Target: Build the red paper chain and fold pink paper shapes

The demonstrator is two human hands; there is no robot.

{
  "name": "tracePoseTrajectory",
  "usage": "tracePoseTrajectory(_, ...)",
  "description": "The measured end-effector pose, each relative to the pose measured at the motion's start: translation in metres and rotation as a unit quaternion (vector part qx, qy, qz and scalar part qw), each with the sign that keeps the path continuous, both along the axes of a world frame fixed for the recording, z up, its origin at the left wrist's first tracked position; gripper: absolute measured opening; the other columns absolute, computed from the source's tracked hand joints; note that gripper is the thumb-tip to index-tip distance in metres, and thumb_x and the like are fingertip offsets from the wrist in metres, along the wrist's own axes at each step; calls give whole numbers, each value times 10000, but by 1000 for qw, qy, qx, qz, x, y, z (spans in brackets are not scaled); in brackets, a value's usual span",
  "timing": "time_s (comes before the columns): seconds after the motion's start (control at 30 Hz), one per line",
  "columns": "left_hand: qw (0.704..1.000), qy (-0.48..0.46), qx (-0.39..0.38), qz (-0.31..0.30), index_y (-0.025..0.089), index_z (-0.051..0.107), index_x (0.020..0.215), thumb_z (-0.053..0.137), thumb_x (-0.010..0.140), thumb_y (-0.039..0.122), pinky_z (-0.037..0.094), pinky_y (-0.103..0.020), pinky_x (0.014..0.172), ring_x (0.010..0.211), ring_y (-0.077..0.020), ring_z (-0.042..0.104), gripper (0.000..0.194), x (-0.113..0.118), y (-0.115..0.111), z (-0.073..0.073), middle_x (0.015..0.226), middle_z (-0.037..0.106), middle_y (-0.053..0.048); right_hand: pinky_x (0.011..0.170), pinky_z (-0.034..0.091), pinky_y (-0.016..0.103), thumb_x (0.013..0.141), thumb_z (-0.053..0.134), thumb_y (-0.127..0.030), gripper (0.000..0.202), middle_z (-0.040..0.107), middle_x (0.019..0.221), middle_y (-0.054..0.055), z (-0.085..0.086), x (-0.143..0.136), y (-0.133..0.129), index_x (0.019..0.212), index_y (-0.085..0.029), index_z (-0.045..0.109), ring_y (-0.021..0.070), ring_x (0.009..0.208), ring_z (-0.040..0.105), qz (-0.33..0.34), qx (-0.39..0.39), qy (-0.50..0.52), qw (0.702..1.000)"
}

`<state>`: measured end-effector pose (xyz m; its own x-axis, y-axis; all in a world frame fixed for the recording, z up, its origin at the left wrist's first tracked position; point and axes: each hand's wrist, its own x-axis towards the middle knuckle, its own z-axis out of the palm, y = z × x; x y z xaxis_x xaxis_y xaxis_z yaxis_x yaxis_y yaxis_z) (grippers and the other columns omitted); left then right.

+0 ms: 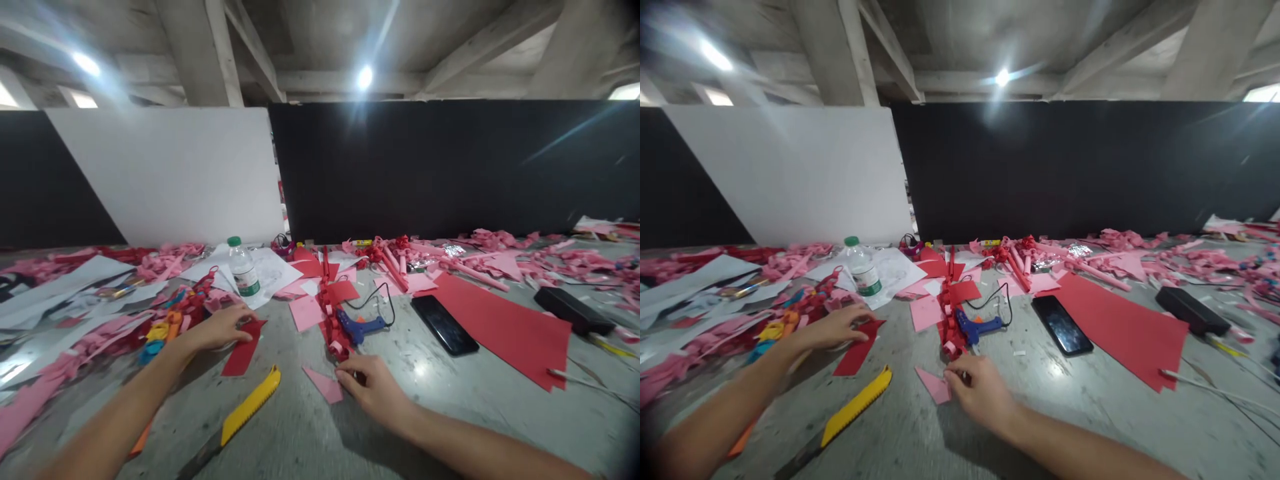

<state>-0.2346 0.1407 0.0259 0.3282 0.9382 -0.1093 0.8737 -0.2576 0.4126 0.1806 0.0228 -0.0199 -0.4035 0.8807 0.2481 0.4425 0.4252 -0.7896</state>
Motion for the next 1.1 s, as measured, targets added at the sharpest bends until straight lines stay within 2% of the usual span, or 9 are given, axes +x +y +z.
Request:
tracePoseTrajectory(0.13,996,-84,-4,26,191,733,1020,829,674,439,511,-489,1081,1170,-385,681,437,9,-6,7,1158,756,-115,711,431,322,1031,594,-367,338,776,806,58,-2,1,0,866,-186,827,208,749,662,-3,-11,19,1000)
tracePoseTrajectory(0.27,970,-234,2,64,182,610,1369,841,723,432,540,-473,1058,1197,-354,681,730,39,-20,18,1267,724,-130,746,481,339,1023,639,-436,323,817,925,82,0,6,-1,971,-204,857,227,801,696,-9,-30,41,999)
tracePoseTrajectory(0.4,920,-387,-18,54,215,401,1593,861,770,473,591,-413,978,1136,-296,734,978,103,-45,30,1272,731,-125,771,546,344,996,686,-559,403,816,1166,122,8,8,-1,1165,-223,831,257,948,743,-44,-59,103,992)
tracePoseTrajectory(0.5,889,-452,-64,22,249,360,1611,846,791,464,611,-388,935,1111,-282,765,977,159,-68,33,1270,764,-120,807,595,344,982,707,-615,471,799,1237,117,19,6,-2,1270,-252,790,261,1047,756,-52,-96,172,979)
tracePoseTrajectory(0.67,864,-487,-125,19,205,589,1378,932,719,396,585,-305,798,861,-214,764,766,214,-101,27,948,791,-47,557,553,305,849,853,-633,551,766,804,47,37,4,-1,1185,-200,791,183,615,672,-88,-150,279,945)
tracePoseTrajectory(0.73,867,-480,-128,37,204,643,1306,910,746,428,556,-274,733,784,-181,734,660,219,-109,20,906,779,-26,521,520,294,854,846,-597,437,663,619,11,42,9,1,935,-171,787,155,518,601,-127,-145,304,933)
tracePoseTrajectory(0.9,881,-454,-107,80,152,751,813,859,792,489,403,-243,552,549,-119,554,355,207,-122,0,635,666,-10,541,528,273,916,777,-529,348,717,757,16,40,30,-3,974,-189,736,134,576,624,-218,-95,335,912)
tracePoseTrajectory(0.97,884,-454,-56,101,166,702,706,826,839,483,383,-239,565,554,-106,516,366,202,-122,-5,588,608,11,531,522,272,922,764,-508,319,699,725,8,33,38,-7,946,-194,714,139,573,625,-214,-85,328,916)
tracePoseTrajectory(1.1,878,-459,48,126,182,709,788,737,938,464,427,-226,625,631,-108,554,321,200,-121,-15,669,623,26,506,510,299,900,753,-484,311,617,598,-14,17,52,-5,793,-202,678,155,497,584,-145,-79,279,946)
